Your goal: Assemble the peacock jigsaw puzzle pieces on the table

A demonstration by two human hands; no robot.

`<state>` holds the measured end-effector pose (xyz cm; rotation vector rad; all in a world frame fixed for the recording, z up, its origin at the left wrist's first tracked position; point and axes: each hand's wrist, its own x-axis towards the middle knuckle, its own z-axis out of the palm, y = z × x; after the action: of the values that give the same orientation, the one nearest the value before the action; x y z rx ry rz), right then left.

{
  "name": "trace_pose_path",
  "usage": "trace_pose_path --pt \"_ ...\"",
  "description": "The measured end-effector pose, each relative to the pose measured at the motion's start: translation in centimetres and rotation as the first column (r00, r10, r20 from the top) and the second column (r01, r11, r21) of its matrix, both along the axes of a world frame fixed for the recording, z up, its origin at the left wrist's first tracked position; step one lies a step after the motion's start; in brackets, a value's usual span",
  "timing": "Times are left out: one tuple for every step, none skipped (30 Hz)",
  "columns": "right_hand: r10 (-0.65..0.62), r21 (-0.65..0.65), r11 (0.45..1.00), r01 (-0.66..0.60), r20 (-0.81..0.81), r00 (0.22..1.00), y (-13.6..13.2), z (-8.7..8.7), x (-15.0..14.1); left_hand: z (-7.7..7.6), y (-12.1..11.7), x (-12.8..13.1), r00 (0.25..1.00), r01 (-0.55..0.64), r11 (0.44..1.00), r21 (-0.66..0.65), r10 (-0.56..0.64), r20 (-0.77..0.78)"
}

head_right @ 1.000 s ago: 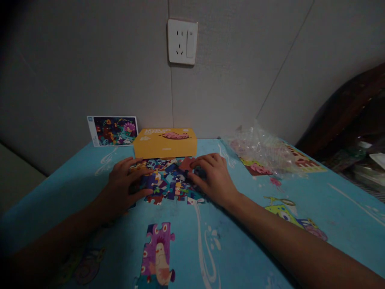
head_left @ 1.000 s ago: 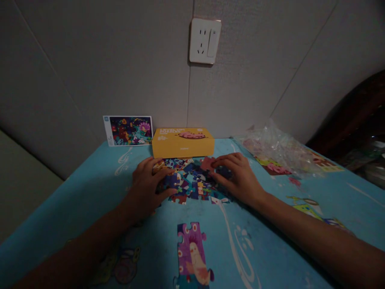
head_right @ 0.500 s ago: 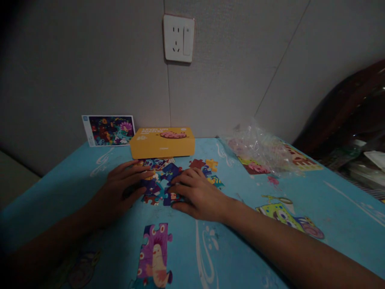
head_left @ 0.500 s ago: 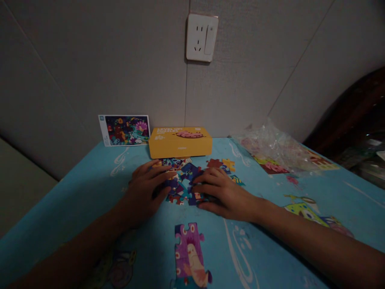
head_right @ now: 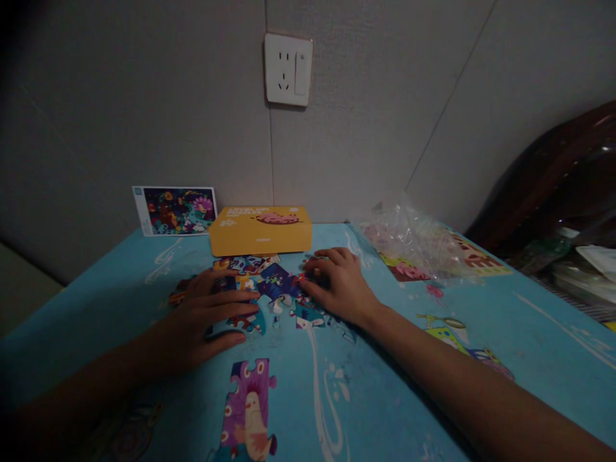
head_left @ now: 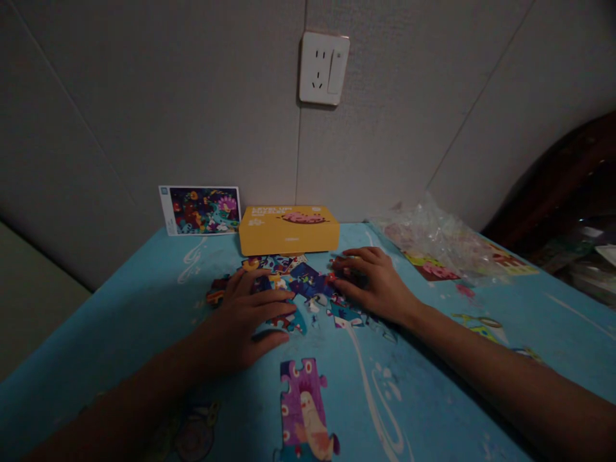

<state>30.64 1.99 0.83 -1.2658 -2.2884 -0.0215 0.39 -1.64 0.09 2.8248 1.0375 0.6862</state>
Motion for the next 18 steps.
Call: trace_pose_path --pt "0.059 -0.001 0.998 -0.059 0.009 0.998 -0.3 0.0 -0.4 0.0 0.0 0.1 1.0 0.003 1.0 0.004 -0.003 0.004" --pt "0.124 -0.004 0.992 -0.124 0.022 0.992 -0.6 0.0 -0.9 0.0 0.0 0.2 1.0 0.007 1.0 0.009 -0.007 0.009" --pt "0.187 -0.017 0.982 -0.187 0.037 0.982 -0.9 0.0 -1.4 0.0 0.0 0.3 1.0 0.01 1.0 0.016 -0.011 0.016" --pt "0.235 -0.036 0.972 -0.233 0.044 0.971 -1.2 0.1 -1.8 -0.1 0.1 0.4 1.0 0.013 1.0 0.024 -0.013 0.024" --pt "0.267 -0.053 0.963 -0.264 0.045 0.963 -1.4 0.1 -2.1 -0.1 0.1 0.5 0.999 0.015 0.999 0.035 -0.016 0.036" --pt "0.287 -0.066 0.957 -0.284 0.04 0.957 -1.5 0.2 -2.3 -0.2 0.1 0.5 0.999 0.017 0.999 0.048 -0.02 0.051" --pt "0.298 -0.065 0.953 -0.295 0.03 0.954 -1.6 0.2 -2.4 -0.2 0.1 0.5 0.998 0.022 0.998 0.058 -0.026 0.066" --pt "0.302 -0.049 0.952 -0.301 0.016 0.953 -1.5 0.3 -2.4 -0.2 0.1 0.5 0.996 0.032 0.997 0.066 -0.037 0.082" --pt "0.298 -0.022 0.954 -0.298 -0.003 0.954 -1.4 0.4 -2.2 -0.2 0.1 0.5 0.994 0.046 0.996 0.073 -0.053 0.1" --pt "0.279 0.016 0.96 -0.278 -0.031 0.96 -1.3 0.5 -1.9 -0.2 0.1 0.5 0.989 0.064 0.995 0.081 -0.073 0.126" --pt "0.24 0.055 0.97 -0.236 -0.063 0.969 -1.0 0.5 -1.6 -0.1 0.1 0.5 0.984 0.079 0.993 0.089 -0.092 0.153" --pt "0.18 0.088 0.981 -0.172 -0.094 0.979 -0.8 0.6 -1.2 0.0 0.2 0.5 0.978 0.088 0.991 0.101 -0.105 0.18" --pt "0.106 0.107 0.99 -0.094 -0.114 0.988 -0.5 0.5 -0.8 0.2 0.2 0.5 0.972 0.086 0.989 0.119 -0.11 0.207" --pt "0.028 0.109 0.994 -0.015 -0.115 0.993 -0.2 0.4 -0.4 0.3 0.2 0.5 0.968 0.075 0.987 0.14 -0.106 0.229" --pt "-0.042 0.096 0.994 0.051 -0.095 0.995 0.0 0.2 -0.1 0.4 0.3 0.4 0.964 0.058 0.985 0.161 -0.097 0.246" --pt "-0.097 0.071 0.992 0.101 -0.059 0.994 0.3 0.0 0.2 0.5 0.4 0.3 0.961 0.035 0.982 0.187 -0.084 0.263" --pt "-0.136 0.041 0.99 0.137 -0.019 0.99 0.5 -0.2 0.5 0.6 0.5 0.2 0.957 0.006 0.978 0.209 -0.066 0.282" --pt "-0.164 0.017 0.986 0.164 0.015 0.986 0.6 -0.4 0.6 0.6 0.7 0.1 0.951 -0.024 0.973 0.228 -0.048 0.305"
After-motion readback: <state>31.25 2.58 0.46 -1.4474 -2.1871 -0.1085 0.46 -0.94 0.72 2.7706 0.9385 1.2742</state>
